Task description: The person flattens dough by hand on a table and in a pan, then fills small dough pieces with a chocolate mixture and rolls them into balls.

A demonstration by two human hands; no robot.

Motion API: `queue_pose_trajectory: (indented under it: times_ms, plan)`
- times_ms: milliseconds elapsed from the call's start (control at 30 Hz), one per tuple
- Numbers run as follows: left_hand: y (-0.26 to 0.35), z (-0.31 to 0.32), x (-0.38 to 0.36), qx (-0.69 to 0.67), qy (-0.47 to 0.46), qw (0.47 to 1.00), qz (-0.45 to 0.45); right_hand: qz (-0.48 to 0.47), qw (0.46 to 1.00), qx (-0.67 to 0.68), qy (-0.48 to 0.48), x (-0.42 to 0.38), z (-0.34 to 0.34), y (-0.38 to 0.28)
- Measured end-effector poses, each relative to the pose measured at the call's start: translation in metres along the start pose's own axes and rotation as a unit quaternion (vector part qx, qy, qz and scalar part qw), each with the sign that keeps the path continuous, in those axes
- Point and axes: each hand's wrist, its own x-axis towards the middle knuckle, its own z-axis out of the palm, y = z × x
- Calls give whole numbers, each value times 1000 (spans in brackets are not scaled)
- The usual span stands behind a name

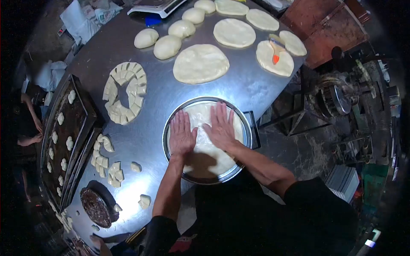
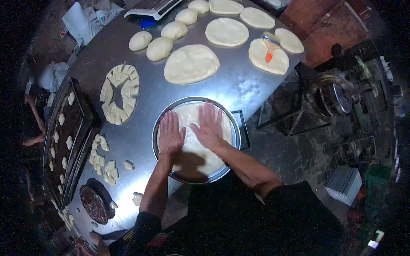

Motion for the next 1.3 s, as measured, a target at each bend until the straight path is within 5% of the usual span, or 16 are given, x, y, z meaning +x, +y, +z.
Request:
queue_pose_trajectory:
  times_ms: [133, 200, 267, 333, 467, 533, 600, 667, 867, 933, 967, 1000, 1133, 1200, 1267, 1300]
  plan:
    - [17, -9, -22, 36, -32, 994, -101, -90, 993, 56, -55, 8, -10, 12]
    - [29, -23, -8, 78, -144, 978, -127, -3, 993, 104, -58, 6, -24, 4]
    - [29, -18, 10, 11, -48, 994, 95, 3, 999, 35, 21, -20, 6, 19]
    - [23, -2, 19, 13, -41, 988, 146, -17, 999, 42, 2, -31, -1, 29]
    - [32, -7, -4, 29, 15, 998, 60, -97, 980, 109, -135, -4, -21, 49]
    - [37, -29, -11, 56, -88, 994, -32, -73, 966, 193, -153, 1, -26, 47]
    - [41, -20, 7, -18, 24, 995, 92, 6, 997, 67, -31, -27, -7, 39]
    - [36, 0, 26, 21, -21, 979, 203, -58, 997, -18, -43, -41, -20, 43]
    - [46, -2, -11, 3, 3, 999, 47, -156, 963, 143, -165, -5, -36, 71]
    - [48, -12, -6, 73, -102, 992, -25, -76, 985, 141, -56, -17, -46, 57]
    - [48, -9, 1, 15, 17, 997, 72, -77, 994, 63, -54, -24, -42, 59]
    - [51, -3, 14, -26, -2, 988, 150, -74, 995, -8, -60, -35, -33, 57]
    - [42, -7, 14, -6, 29, 992, 123, -96, 988, 78, -93, -16, -46, 56]
    - [29, -41, 27, -204, -50, 974, 80, -3, 984, 121, -133, 11, -61, 36]
    - [21, -70, 40, -326, 24, 943, -67, -154, 983, 45, -86, 13, -22, 35]
    - [7, -58, 51, -231, 89, 969, -6, -164, 980, 55, -100, 18, -24, 29]
